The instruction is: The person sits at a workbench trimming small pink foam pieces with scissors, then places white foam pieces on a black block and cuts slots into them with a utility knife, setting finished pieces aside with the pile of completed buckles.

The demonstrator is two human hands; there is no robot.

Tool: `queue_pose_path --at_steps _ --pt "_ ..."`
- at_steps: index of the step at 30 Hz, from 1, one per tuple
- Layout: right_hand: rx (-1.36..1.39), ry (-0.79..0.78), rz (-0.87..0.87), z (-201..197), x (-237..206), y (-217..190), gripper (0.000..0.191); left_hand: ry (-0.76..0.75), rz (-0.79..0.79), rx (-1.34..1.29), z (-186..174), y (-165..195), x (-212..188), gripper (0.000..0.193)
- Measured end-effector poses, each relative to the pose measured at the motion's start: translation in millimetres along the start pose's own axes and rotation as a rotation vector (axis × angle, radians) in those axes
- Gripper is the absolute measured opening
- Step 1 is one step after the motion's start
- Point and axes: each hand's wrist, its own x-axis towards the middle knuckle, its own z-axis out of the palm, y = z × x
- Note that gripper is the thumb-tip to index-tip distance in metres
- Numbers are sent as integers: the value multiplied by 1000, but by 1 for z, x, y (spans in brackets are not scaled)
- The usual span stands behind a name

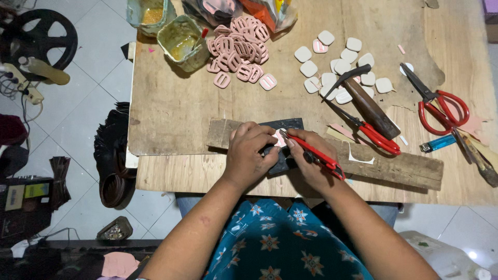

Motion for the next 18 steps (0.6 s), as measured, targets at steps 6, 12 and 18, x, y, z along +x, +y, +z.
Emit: queue_pose_path --at_steps 6,12,18 --pt "0 -51 -80 -16 5 -14 26 27 15 6 0 3 0 15" --pt "-52 -126 58 -25 12 -18 24 31 11 10 0 6 0 15" --pt "79 3 14 -16 -2 -9 32 24 3 -30 -1 1 0 18"
